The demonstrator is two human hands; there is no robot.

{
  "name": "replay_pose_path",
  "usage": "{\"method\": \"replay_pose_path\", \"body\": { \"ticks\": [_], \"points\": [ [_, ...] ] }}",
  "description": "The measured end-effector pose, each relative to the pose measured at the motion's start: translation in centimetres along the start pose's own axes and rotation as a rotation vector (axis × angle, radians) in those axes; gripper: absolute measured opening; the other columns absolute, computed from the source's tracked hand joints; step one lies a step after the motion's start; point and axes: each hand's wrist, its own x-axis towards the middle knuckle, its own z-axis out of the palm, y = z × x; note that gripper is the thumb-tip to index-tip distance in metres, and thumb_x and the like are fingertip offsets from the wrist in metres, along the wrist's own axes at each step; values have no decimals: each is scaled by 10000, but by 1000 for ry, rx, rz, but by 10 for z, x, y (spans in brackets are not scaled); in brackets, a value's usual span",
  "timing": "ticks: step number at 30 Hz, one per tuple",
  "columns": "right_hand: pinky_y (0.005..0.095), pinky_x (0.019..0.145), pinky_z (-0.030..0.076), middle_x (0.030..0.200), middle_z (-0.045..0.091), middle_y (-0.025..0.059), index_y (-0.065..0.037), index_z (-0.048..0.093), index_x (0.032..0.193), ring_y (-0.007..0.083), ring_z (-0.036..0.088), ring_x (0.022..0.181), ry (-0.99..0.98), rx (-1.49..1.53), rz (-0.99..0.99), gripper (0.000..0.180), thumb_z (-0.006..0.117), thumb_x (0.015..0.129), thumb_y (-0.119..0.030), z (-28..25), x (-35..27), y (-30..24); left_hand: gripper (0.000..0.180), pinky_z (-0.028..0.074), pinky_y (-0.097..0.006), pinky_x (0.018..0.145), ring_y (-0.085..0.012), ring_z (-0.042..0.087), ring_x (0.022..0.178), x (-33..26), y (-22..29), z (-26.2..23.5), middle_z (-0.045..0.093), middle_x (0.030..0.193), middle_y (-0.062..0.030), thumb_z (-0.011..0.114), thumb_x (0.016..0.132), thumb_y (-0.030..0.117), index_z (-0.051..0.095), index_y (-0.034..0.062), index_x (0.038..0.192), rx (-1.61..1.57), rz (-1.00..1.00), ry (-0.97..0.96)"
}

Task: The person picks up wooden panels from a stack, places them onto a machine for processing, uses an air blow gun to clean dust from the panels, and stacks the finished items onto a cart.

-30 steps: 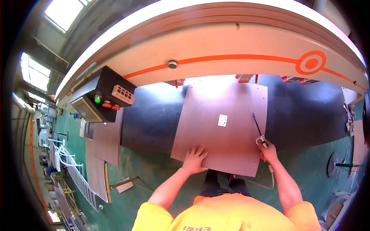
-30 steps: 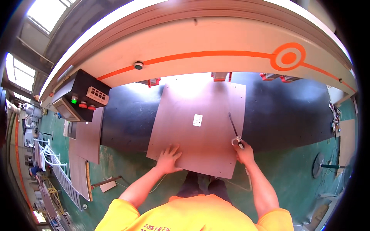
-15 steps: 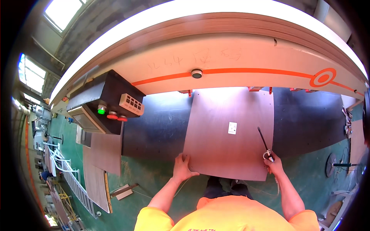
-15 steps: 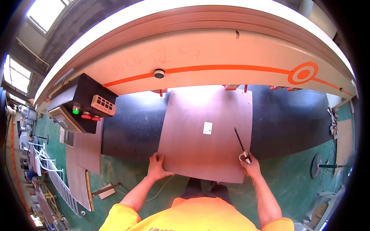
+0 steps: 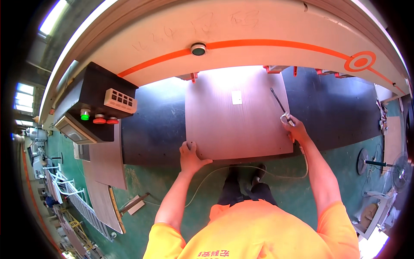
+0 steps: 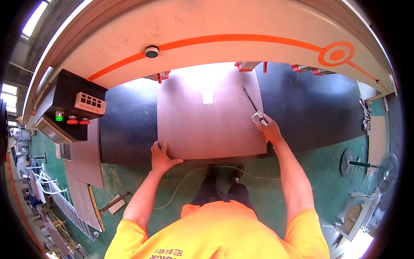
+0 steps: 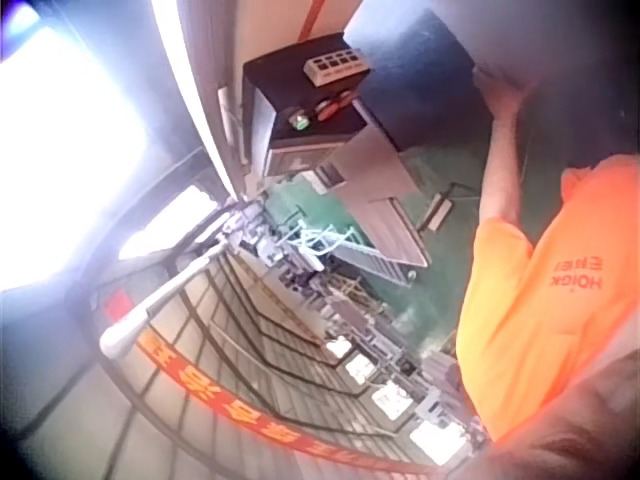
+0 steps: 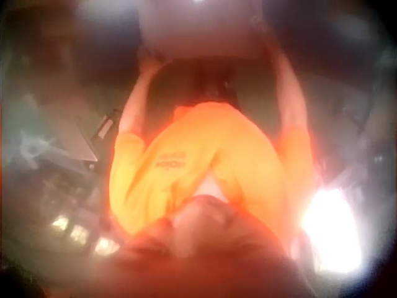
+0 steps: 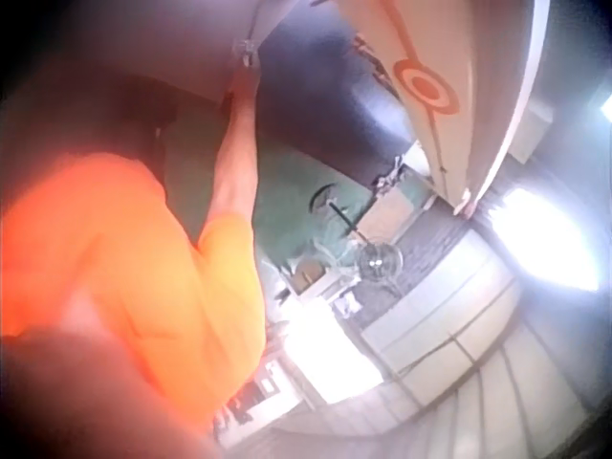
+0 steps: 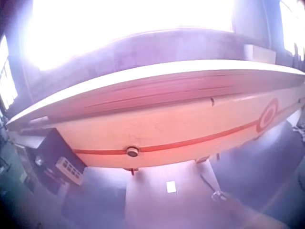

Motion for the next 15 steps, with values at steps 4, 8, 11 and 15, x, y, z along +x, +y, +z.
{"method": "replay_pose_path", "body": {
  "ticks": [4, 8, 11, 15],
  "points": [
    [262, 354, 377, 628, 483, 9, -65, 586, 1216, 108, 477, 398, -47, -31, 20, 382, 639, 877, -232, 6, 12, 2, 963, 444, -454, 948, -398, 404, 1195, 3, -10, -5, 393, 1305, -216, 859, 517, 558, 517, 20, 1238, 44, 4, -33],
    [285, 361, 377, 638, 513, 26, -37, 602, 1098, 125, 477, 386, 5, 6, 22, 295, 627, 909, -263, 11, 15, 8, 982, 373, -511, 1030, -432, 311, 1321, 4, -20, -1, 306, 1434, -237, 848, 532, 571, 507, 35, 1281, 76, 43, -28],
    [289, 366, 390, 634, 525, 45, -13, 593, 1010, 132, 495, 396, -3, 46, 23, 289, 602, 936, -292, -3, 14, 22, 1007, 272, -612, 1074, -464, 177, 1409, 11, 2, -8, 168, 1541, -224, 839, 552, 567, 466, 98, 1361, 193, 112, -129],
    [285, 370, 404, 638, 556, 70, -2, 581, 938, 145, 520, 403, 43, 87, 56, 332, 584, 956, -334, -16, -10, 33, 1059, 174, -704, 1073, -528, 78, 1425, 30, 72, -3, 64, 1590, -213, 819, 562, 571, 395, 183, 1451, 240, 291, -313]
  ]
}}
